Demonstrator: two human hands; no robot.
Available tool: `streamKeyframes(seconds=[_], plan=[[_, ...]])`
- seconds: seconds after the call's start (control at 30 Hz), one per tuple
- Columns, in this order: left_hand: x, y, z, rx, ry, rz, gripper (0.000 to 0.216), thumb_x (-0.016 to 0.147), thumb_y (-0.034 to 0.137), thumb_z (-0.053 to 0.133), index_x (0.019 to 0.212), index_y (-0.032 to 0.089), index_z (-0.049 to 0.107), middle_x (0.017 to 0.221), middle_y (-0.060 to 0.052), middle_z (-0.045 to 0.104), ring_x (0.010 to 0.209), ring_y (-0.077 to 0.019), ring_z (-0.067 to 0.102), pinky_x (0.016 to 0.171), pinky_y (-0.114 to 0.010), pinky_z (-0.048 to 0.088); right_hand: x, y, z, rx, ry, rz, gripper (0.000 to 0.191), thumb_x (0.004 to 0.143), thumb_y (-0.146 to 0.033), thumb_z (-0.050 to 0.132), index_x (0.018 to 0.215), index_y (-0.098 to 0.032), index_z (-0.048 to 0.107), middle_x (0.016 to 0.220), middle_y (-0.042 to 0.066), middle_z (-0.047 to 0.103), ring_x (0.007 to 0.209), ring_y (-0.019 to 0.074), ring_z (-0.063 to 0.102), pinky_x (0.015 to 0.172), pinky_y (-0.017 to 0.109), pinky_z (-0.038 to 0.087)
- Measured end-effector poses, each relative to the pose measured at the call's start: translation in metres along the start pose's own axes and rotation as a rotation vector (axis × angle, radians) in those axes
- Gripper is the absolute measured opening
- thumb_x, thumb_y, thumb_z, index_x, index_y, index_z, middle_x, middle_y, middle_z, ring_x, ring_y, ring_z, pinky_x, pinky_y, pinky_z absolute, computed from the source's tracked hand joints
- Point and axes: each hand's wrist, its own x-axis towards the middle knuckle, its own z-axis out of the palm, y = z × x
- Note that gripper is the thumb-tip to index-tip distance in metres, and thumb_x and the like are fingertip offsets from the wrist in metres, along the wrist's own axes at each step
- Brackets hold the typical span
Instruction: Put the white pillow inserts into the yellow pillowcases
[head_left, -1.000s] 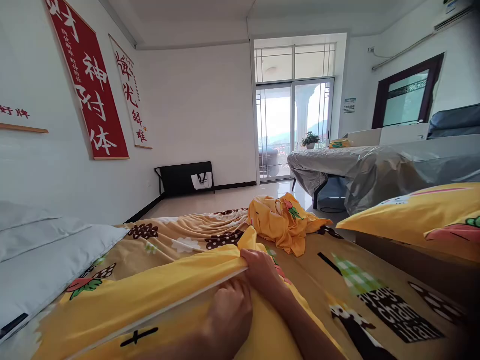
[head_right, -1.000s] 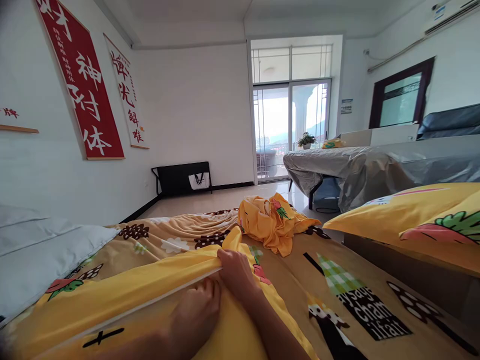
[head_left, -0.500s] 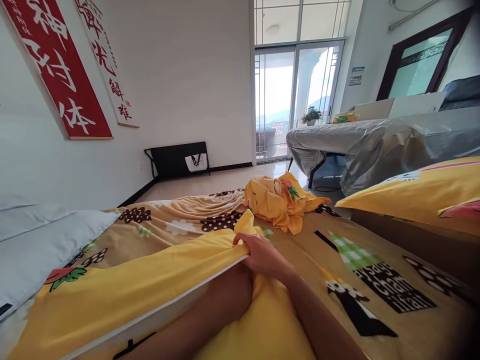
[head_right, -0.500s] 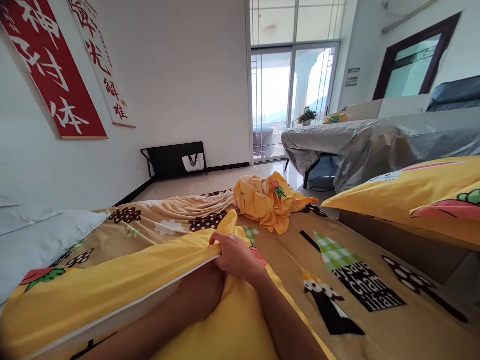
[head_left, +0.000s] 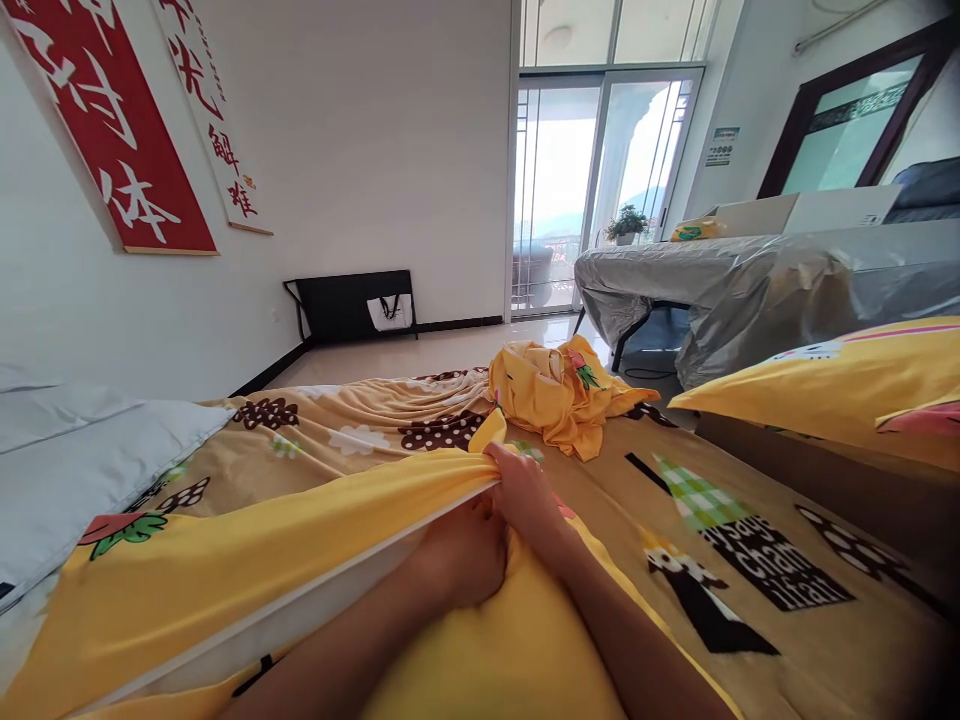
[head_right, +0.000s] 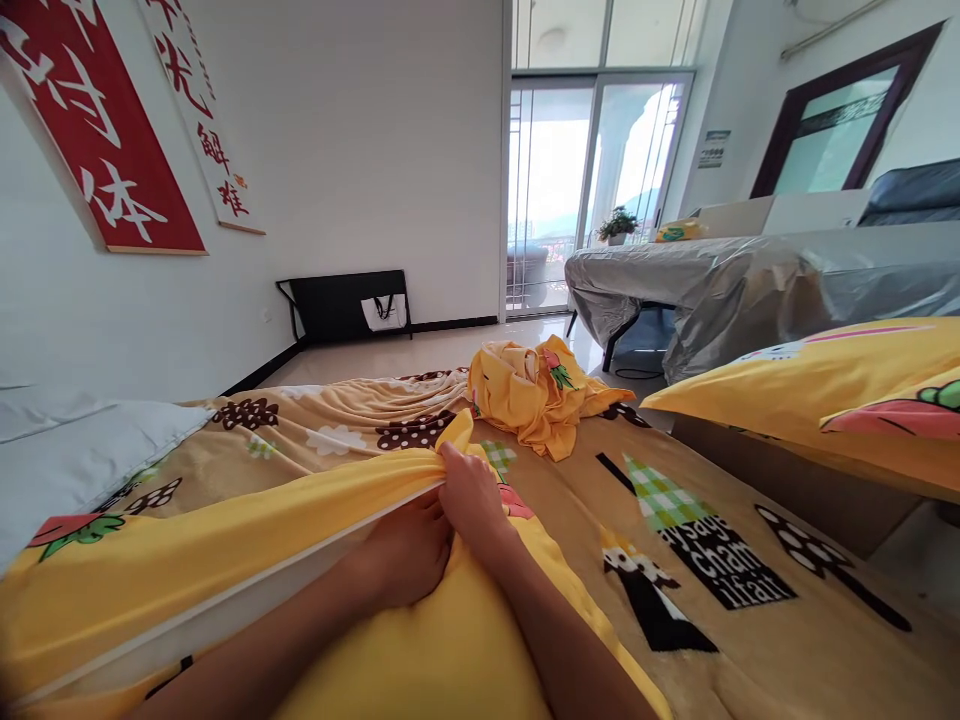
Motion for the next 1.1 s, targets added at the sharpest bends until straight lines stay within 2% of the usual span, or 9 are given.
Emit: streamKeyframes(seconds=[0.2, 0.37, 0.5, 0.6, 0.73, 0.8, 0.87, 0.93, 1.1], plan=[[0.0, 0.003, -0.005, 0.025, -0.029, -0.027, 0.044, 0.091, 0.024, 0.031, 0.127, 0.008, 0.051, 0.133, -0.017, 0.053, 0.129, -0.0284, 0.04, 0.11, -0.045, 0.031, 0.008, 0.008, 0.014, 0.204, 0.096, -0.047, 0.027, 0.07, -0.007, 0.043, 0.089, -0.019, 0.056, 0.077, 0.003, 0.064, 0.072, 0.0156, 0.052, 0.062, 0.023, 0.029], [0.0, 0.003, -0.003, 0.077, -0.037, -0.016, 0.043, 0.089, 0.023, 0.033, 0.126, 0.009, 0.052, 0.132, -0.017, 0.054, 0.127, -0.0282, 0.043, 0.109, -0.045, 0.031, 0.008, 0.014, 0.013, 0.273, 0.063, -0.117, 0.027, 0.064, -0.006, 0.042, 0.083, -0.02, 0.056, 0.076, 0.0, 0.063, 0.073, 0.0142, 0.052, 0.062, 0.021, 0.03], [0.0, 0.002, 0.001, 0.066, -0.025, -0.033, 0.048, 0.089, 0.025, 0.032, 0.132, 0.007, 0.046, 0.139, -0.019, 0.046, 0.132, -0.0307, 0.036, 0.111, -0.049, 0.027, 0.008, 0.019, 0.009, 0.322, 0.003, -0.184, 0.039, 0.061, -0.009, 0.049, 0.098, -0.019, 0.06, 0.091, 0.003, 0.067, 0.085, 0.0164, 0.055, 0.069, 0.021, 0.034], [0.001, 0.002, 0.001, 0.005, -0.016, -0.055, 0.05, 0.088, 0.025, 0.032, 0.133, 0.008, 0.045, 0.139, -0.019, 0.046, 0.132, -0.0313, 0.037, 0.112, -0.048, 0.027, 0.007, 0.019, 0.007, 0.23, -0.001, -0.145, 0.052, 0.06, -0.006, 0.048, 0.109, -0.019, 0.059, 0.098, 0.004, 0.067, 0.09, 0.0173, 0.057, 0.071, 0.022, 0.035], [0.001, 0.003, -0.004, -0.043, 0.032, -0.042, 0.051, 0.088, 0.026, 0.034, 0.136, 0.011, 0.041, 0.136, -0.016, 0.05, 0.127, -0.0277, 0.044, 0.113, -0.044, 0.028, 0.004, 0.013, 0.005, -0.035, 0.022, -0.016, 0.032, 0.067, -0.005, 0.042, 0.087, -0.017, 0.064, 0.085, 0.007, 0.066, 0.08, 0.0175, 0.057, 0.063, 0.025, 0.03], [0.001, 0.003, -0.007, -0.029, 0.035, -0.045, 0.051, 0.088, 0.025, 0.034, 0.136, 0.009, 0.041, 0.136, -0.018, 0.05, 0.126, -0.0288, 0.045, 0.112, -0.044, 0.03, 0.003, 0.012, 0.004, -0.104, 0.074, -0.033, 0.026, 0.069, -0.006, 0.042, 0.079, -0.017, 0.064, 0.09, 0.009, 0.064, 0.082, 0.0176, 0.056, 0.063, 0.026, 0.029], [0.002, 0.003, -0.009, -0.028, 0.022, -0.079, 0.051, 0.086, 0.023, 0.035, 0.134, 0.007, 0.042, 0.136, -0.02, 0.049, 0.125, -0.0304, 0.046, 0.11, -0.044, 0.033, 0.004, 0.012, 0.003, -0.083, 0.11, -0.082, 0.026, 0.069, -0.006, 0.043, 0.079, -0.018, 0.063, 0.098, 0.008, 0.063, 0.086, 0.0168, 0.055, 0.065, 0.025, 0.029], [0.004, 0.001, -0.008, -0.055, 0.036, -0.121, 0.053, 0.085, 0.023, 0.037, 0.136, 0.007, 0.04, 0.138, -0.02, 0.046, 0.127, -0.0311, 0.044, 0.11, -0.044, 0.033, 0.005, 0.013, 0.003, -0.02, 0.09, -0.087, 0.028, 0.068, -0.004, 0.043, 0.081, -0.019, 0.062, 0.094, 0.006, 0.065, 0.084, 0.0156, 0.054, 0.065, 0.024, 0.028], [0.011, -0.008, -0.001, -0.11, 0.208, -0.161, 0.049, 0.091, 0.029, 0.03, 0.135, 0.013, 0.042, 0.142, -0.016, 0.044, 0.132, -0.0303, 0.039, 0.113, -0.048, 0.026, 0.011, 0.018, 0.013, 0.118, 0.107, -0.03, 0.027, 0.068, -0.005, 0.042, 0.083, -0.019, 0.059, 0.076, 0.004, 0.065, 0.071, 0.0151, 0.053, 0.06, 0.025, 0.026]])
